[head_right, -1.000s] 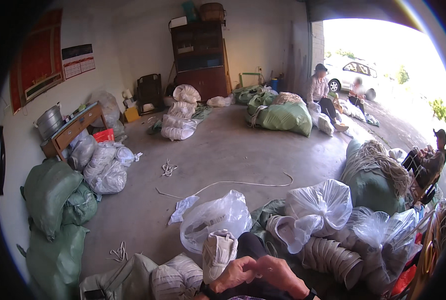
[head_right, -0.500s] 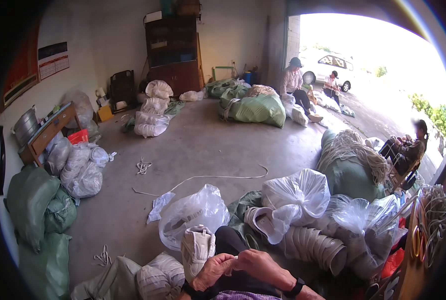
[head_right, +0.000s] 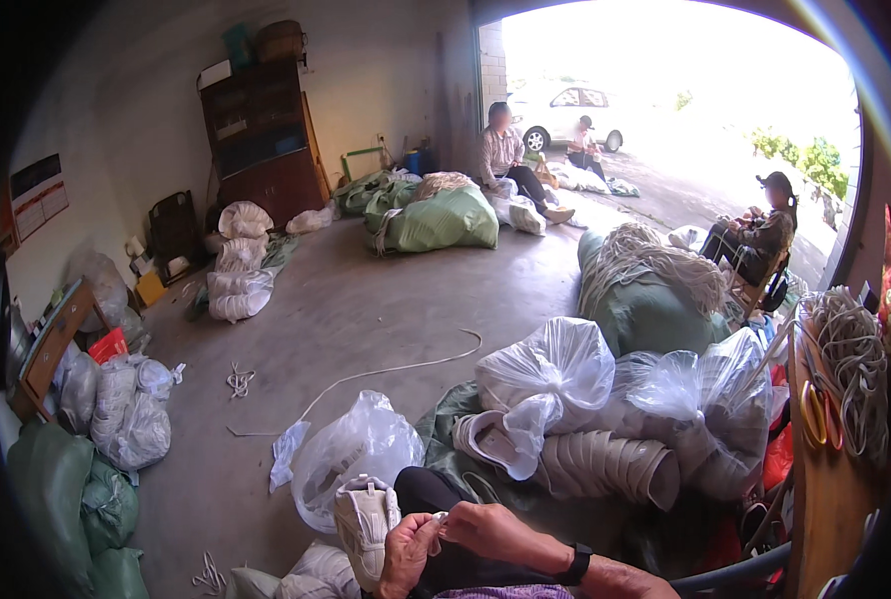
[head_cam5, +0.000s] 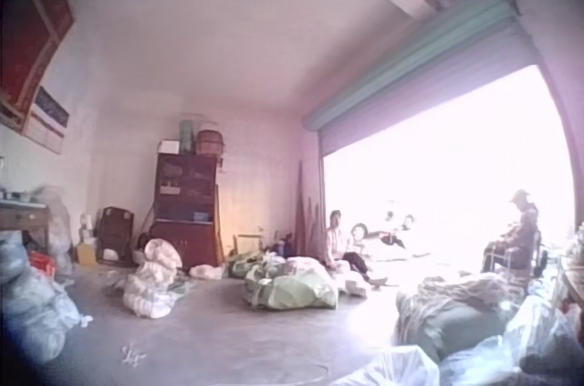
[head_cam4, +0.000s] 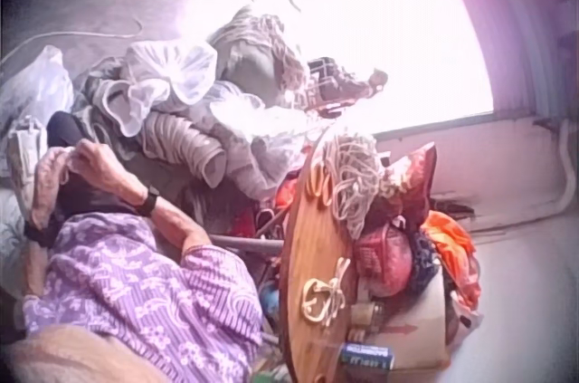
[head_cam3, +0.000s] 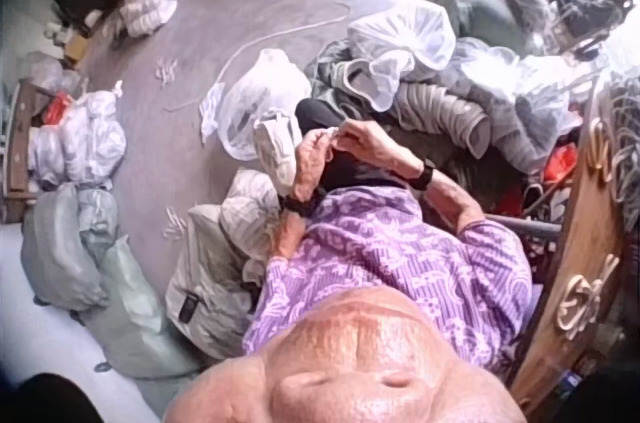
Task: The person is threading laces into a white sneaker and kemudian bundling excess laces.
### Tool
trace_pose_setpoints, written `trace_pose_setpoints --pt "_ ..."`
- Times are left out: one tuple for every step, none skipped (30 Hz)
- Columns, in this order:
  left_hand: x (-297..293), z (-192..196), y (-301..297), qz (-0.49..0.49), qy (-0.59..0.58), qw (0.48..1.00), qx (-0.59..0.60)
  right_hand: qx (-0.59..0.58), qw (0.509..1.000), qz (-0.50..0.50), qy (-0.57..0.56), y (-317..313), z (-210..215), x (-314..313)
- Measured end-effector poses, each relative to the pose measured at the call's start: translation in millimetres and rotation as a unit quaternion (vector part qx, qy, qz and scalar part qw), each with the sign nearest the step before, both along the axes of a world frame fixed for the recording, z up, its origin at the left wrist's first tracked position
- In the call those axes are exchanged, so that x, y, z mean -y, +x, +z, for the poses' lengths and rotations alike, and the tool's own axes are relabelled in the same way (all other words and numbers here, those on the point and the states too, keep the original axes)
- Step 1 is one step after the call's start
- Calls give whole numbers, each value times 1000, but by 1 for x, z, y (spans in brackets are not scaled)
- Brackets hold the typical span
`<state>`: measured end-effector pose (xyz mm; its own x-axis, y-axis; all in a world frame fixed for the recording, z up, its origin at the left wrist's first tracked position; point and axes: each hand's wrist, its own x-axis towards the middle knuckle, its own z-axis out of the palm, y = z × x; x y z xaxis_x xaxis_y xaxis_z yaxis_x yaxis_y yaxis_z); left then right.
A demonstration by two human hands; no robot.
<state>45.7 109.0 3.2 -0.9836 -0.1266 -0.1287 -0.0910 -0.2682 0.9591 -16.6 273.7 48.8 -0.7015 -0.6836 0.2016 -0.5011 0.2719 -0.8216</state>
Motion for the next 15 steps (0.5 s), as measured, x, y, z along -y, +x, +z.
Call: trace_pose_setpoints --pt "0 1 0 -2 -1 1000 1 1 1000 -2 -1 1 -1 0" --pt "1 1 1 -2 -5 1000 -2 14 1000 -9 -7 1 -2 0" --pt "1 1 1 -3 -8 1000 -4 27 999 -17 -12 2 -3 0" --pt "1 2 1 -5 -9 1000 -2 29 999 -19 -13 3 -1 0" --pt "2 3 1 -5 -3 1000 -1 55 998 -17 -19 4 3 1" --pt "2 4 0 -4 2 1000 1 80 996 -14 -24 4 5 1" --pt "2 4 0 -7 1 1000 3 82 996 -18 -26 4 6 0" --pt "2 5 0 -8 10 1000 -8 82 996 -29 -28 3 5 0" --pt "1 6 0 -10 19 1000 -18 81 995 -42 -30 2 4 -1" --pt "1 6 -1 -17 16 1000 -19 81 995 -48 -34 0 -2 -1" --pt "0 4 -1 -19 23 999 -12 57 995 -61 -50 -2 -12 -1" --pt "-1 3 -1 -22 29 999 -6 33 994 -75 -67 -3 -17 -1" --pt "-1 0 0 -28 24 999 -4 34 994 -81 -72 -3 -17 2" --pt "-2 -5 1 -5 48 999 -7 -120 984 -121 -49 -4 -16 5" --pt "-2 -8 1 18 72 997 -10 -271 949 -159 -23 -6 -15 7"
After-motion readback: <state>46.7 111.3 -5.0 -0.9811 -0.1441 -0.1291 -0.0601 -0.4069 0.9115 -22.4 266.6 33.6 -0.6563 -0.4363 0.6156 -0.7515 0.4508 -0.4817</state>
